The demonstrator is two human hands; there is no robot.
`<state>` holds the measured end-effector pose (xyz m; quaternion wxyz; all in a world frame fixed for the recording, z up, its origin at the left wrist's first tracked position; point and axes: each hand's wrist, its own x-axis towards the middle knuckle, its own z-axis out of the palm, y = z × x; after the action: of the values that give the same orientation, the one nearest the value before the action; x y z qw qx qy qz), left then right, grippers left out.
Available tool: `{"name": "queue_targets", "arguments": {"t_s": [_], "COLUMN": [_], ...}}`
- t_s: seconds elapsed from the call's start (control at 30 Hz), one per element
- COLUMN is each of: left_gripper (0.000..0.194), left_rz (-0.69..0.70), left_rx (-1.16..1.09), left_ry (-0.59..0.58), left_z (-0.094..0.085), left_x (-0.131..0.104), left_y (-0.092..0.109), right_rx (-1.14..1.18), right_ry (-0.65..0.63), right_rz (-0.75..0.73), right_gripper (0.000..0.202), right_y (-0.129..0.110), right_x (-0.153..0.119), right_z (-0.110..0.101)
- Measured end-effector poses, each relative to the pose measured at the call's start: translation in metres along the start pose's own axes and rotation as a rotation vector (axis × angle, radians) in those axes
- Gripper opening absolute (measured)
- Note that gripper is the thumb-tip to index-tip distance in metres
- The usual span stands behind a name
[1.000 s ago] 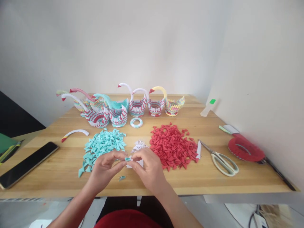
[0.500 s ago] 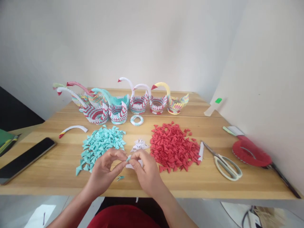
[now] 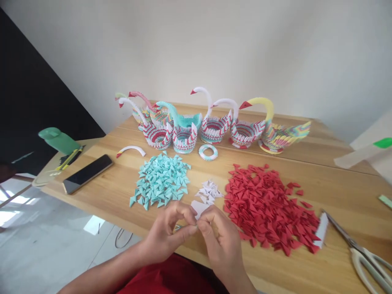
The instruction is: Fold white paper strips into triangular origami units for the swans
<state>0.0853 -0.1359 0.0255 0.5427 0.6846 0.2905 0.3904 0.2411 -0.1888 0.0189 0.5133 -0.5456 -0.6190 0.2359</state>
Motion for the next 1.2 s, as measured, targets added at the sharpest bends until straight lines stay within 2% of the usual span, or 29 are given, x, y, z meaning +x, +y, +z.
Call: {"name": "queue_targets", "arguments": {"t_s": [0.1, 0.23, 0.33, 0.4, 0.5, 0.63, 0.73, 0.83, 0.93, 1.07, 1.2], "left_gripper": [0.006, 0.009, 0.013, 0.012, 0.01, 0.013, 0.018, 0.019, 0.018, 0.018, 0.026], "left_rz": [-0.006, 0.064, 0.123, 0.153, 0.176, 0.18, 0.194, 0.227, 0.221, 0.138, 0.099], "left_rx": [0.049, 0.196, 0.362, 0.48, 0.641, 0.82, 0.962, 1.082, 1.174, 1.312, 1.388], "left_ry": [0.034, 0.005, 0.058, 0.128, 0.207, 0.249, 0.198, 0.11, 0.022, -0.106, -0.199], "left_z": [-0.002, -0.018, -0.04, -0.058, -0.084, -0.111, -0.123, -0.127, -0.124, -0.117, -0.115], "left_x": [-0.001, 0.006, 0.013, 0.018, 0.024, 0.035, 0.045, 0.058, 0.074, 0.091, 0.097], "left_y": [-0.005, -0.005, -0.006, -0.01, -0.022, -0.036, -0.042, -0.043, -0.042, -0.039, -0.038], "right_rx": [-0.044, -0.197, -0.305, -0.373, -0.538, -0.742, -0.784, -0.763, -0.74, -0.719, -0.701], "right_ry": [-0.006, -0.034, 0.005, 0.001, -0.069, -0.172, -0.199, -0.22, -0.224, -0.191, -0.153], "right_rz": [0.044, -0.013, -0.109, -0.209, -0.333, -0.371, -0.362, -0.346, -0.343, -0.347, -0.351], "right_gripper": [0.026, 0.018, 0.028, 0.027, 0.022, 0.033, 0.039, 0.036, 0.03, 0.024, 0.024], "right_y": [0.007, 0.014, 0.015, 0.015, 0.02, 0.029, 0.033, 0.037, 0.042, 0.044, 0.042], "right_x": [0.003, 0.007, 0.008, 0.008, 0.007, 0.005, 0.003, 0.002, 0.001, 0.0, -0.001], "right_z": [0.004, -0.003, -0.01, -0.013, -0.014, -0.013, -0.012, -0.011, -0.01, -0.009, -0.008]}}
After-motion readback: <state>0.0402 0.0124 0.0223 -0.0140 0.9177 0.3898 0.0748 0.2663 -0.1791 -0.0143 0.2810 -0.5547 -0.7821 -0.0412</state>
